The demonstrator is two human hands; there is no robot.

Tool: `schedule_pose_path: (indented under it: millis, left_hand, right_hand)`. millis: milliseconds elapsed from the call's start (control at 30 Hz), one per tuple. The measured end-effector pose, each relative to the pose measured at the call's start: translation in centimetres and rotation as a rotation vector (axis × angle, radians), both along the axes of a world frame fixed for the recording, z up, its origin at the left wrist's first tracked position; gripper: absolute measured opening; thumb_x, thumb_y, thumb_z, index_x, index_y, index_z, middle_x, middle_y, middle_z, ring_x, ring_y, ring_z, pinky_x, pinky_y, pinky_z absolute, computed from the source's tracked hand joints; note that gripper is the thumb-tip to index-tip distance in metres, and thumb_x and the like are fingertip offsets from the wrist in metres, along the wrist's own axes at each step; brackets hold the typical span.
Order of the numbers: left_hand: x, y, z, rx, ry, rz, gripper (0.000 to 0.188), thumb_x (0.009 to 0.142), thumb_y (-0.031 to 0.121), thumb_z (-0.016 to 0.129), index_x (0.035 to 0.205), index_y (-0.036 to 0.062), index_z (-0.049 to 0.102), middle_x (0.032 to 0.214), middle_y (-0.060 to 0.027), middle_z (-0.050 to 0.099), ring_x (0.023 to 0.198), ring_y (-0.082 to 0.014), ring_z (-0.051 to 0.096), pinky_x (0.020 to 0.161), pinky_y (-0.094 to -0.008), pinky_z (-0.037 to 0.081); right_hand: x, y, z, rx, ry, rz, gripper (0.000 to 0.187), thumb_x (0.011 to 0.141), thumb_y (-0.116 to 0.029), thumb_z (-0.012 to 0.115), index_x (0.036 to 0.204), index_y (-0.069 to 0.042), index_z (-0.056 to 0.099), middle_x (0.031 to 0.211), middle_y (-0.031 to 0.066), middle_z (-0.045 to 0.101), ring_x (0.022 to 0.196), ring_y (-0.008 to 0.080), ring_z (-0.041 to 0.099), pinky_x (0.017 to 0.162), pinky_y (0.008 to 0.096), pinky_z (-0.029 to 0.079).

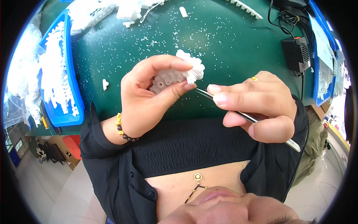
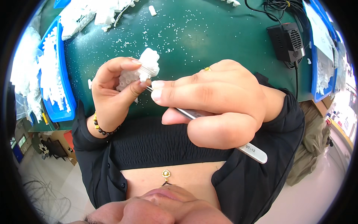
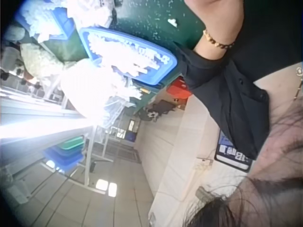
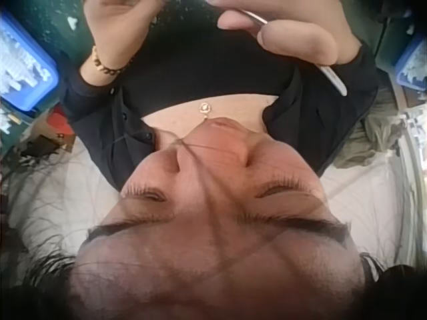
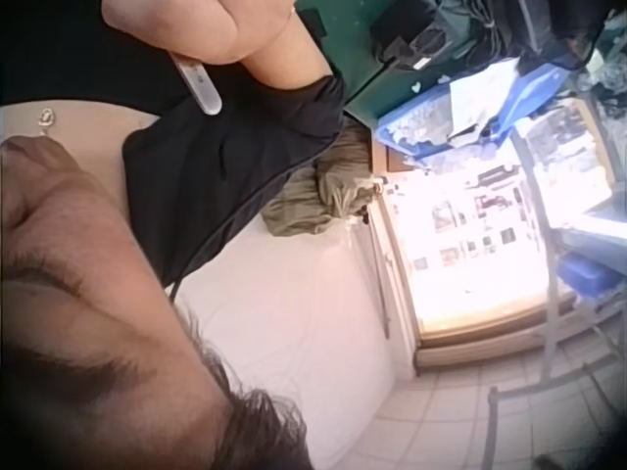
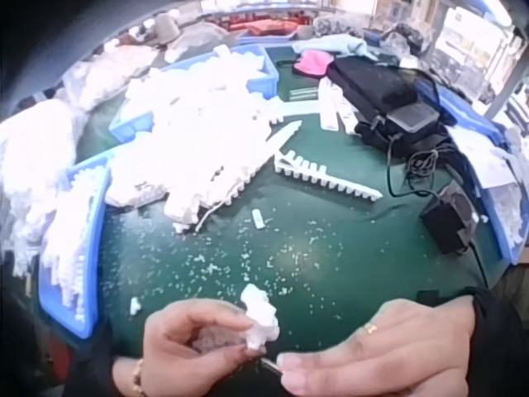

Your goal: The person trims excess material from a white plastic part using tweezers, sets it down on the table, and picks up another plastic piece to trim it with the tweezers.

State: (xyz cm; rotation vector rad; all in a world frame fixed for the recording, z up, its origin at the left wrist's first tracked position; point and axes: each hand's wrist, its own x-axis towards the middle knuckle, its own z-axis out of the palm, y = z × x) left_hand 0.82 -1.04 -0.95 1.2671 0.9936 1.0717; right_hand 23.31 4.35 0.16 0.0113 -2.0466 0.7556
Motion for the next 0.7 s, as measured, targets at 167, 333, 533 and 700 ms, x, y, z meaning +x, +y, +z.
schedule_pose_path:
  millis: [167,333,533,700]
  left_hand:
    - [0.22,-0.05,-0.26,0.09,0.015,0.072,0.027,0.079,-0.009,0.069,0.103,0.0004,0.063,0.098,-0.0054,0.067,0.09,-0.0109,0.064,0.078,-0.023,0.053]
    - [0.38,0.05,-0.24,0.067,0.001,0.086,0.026,0.079,-0.008,0.07,0.102,0.0003,0.064,0.096,-0.0052,0.067,0.088,-0.0104,0.064,0.077,-0.0225,0.052]
    - [0.38,0.07,-0.02,0.064,0.033,0.093,0.026,0.079,-0.008,0.07,0.102,-0.0001,0.064,0.096,-0.0055,0.067,0.087,-0.0102,0.064,0.076,-0.0224,0.052]
    - [0.34,0.15,-0.08,0.062,0.043,0.092,0.026,0.079,-0.008,0.07,0.103,-0.0002,0.064,0.096,-0.0056,0.068,0.087,-0.0103,0.065,0.076,-0.0223,0.052]
  right_hand:
    - [0.01,-0.07,0.11,-0.01,-0.089,-0.001,0.034,0.077,0.005,0.071,0.083,-0.006,0.04,0.099,0.0295,0.062,0.071,0.0328,0.07,0.042,0.0282,0.054]
    - [-0.2,-0.27,0.26,0.008,-0.104,-0.017,0.035,0.074,0.008,0.072,0.083,-0.005,0.041,0.101,0.0325,0.061,0.072,0.0325,0.07,0.042,0.0289,0.054]
    - [-0.33,-0.52,0.41,-0.035,-0.117,-0.037,0.038,0.07,0.012,0.073,0.084,-0.005,0.042,0.105,0.0347,0.059,0.07,0.0318,0.069,0.042,0.0286,0.053]
    - [-0.31,-0.63,0.56,-0.099,-0.15,-0.048,0.038,0.07,0.012,0.073,0.084,-0.005,0.042,0.105,0.0349,0.059,0.069,0.0315,0.069,0.043,0.0293,0.053]
